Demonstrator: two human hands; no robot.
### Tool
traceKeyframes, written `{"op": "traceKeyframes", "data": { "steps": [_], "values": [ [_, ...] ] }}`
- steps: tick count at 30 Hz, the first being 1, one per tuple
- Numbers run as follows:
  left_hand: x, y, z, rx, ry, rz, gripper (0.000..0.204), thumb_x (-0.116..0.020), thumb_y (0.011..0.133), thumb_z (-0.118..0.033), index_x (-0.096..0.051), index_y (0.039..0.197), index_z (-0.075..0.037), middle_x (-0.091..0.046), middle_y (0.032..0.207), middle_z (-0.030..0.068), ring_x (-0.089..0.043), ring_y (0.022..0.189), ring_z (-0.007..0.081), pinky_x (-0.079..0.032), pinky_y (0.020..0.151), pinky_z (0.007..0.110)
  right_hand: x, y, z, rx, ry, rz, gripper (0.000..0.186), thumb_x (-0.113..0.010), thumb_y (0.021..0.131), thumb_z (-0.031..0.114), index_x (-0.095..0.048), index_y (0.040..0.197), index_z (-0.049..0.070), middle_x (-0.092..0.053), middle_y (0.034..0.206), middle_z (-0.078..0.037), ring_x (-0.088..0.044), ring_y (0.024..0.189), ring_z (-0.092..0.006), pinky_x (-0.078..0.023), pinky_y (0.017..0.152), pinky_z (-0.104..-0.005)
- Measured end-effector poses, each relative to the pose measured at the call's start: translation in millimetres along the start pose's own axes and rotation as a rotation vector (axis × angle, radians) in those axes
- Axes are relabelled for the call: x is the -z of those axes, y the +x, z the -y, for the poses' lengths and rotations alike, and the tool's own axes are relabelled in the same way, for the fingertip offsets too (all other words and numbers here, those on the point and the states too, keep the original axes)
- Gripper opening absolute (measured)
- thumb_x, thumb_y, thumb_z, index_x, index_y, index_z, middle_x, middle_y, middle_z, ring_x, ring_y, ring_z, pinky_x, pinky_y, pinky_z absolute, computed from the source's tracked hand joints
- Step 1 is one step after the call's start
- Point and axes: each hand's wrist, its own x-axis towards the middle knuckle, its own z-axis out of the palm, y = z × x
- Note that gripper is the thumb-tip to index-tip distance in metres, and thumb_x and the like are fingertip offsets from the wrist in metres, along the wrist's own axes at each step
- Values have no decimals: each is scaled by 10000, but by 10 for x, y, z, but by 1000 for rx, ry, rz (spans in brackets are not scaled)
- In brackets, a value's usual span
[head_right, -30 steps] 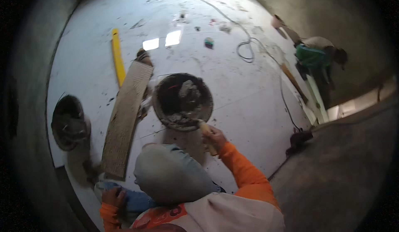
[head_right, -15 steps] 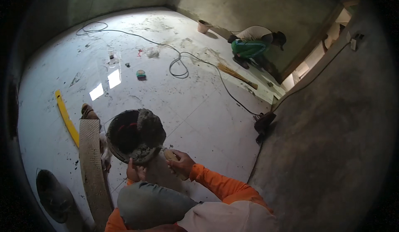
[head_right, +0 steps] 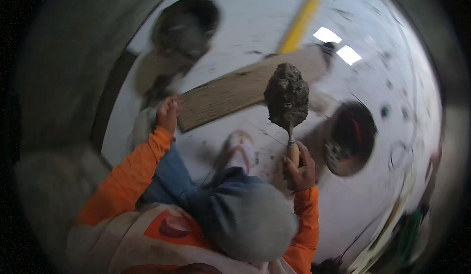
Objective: The person applies mortar to the back of a tile using a trowel, spreading it across the surface and removing excess mortar from the edges.
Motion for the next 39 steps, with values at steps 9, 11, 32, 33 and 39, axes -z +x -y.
{"op": "traceKeyframes", "data": {
  "steps": [9, 11, 32, 33, 39],
  "values": [
    [921, -214, 686, 753, -159, -321, 256, -588, 783, -214, -564, 900, 12, -610, 813, 96, -578, 770, 208, -460, 712, 322, -938, 893, 204, -32, -517, 549, 506, -687, 791, 292, -508, 1161, -3, -569, 657, -44, -515, 507, -103, -427, 462, -246],
    [836, -348, 1201, 662, -2, -302, 346, -563, 796, -282, -569, 960, 23, -614, 908, 148, -576, 871, 271, -445, 779, 348, -1015, 970, 222, 55, -667, 694, 497, -682, 793, 306, -515, 1147, 0, -584, 665, -65, -525, 512, -109, -433, 471, -260],
    [565, -227, 1034, 587, -38, 16, 164, -643, 756, -66, -594, 911, -44, -625, 843, 77, -571, 791, 189, -428, 748, 297, -1072, 1016, 327, -85, -804, 755, 498, -670, 780, 345, -541, 1137, 22, -640, 848, -164, -625, 729, -225, -484, 670, -328],
    [567, -218, 823, 627, -26, 16, 141, -640, 745, -6, -591, 868, -53, -619, 820, 57, -566, 771, 174, -428, 731, 296, -1054, 986, 304, -77, -804, 759, 504, -673, 777, 344, -539, 1140, 21, -639, 851, -166, -626, 731, -223, -485, 678, -328],
    [633, -340, 824, 312, -154, 41, 184, -590, 762, 25, -528, 926, -29, -552, 782, 30, -507, 710, 126, -414, 688, 255, -781, 719, 216, -99, -696, 735, 482, -686, 767, 290, -550, 1118, -11, -618, 790, -146, -595, 674, -175, -475, 652, -299]
  ]
}}
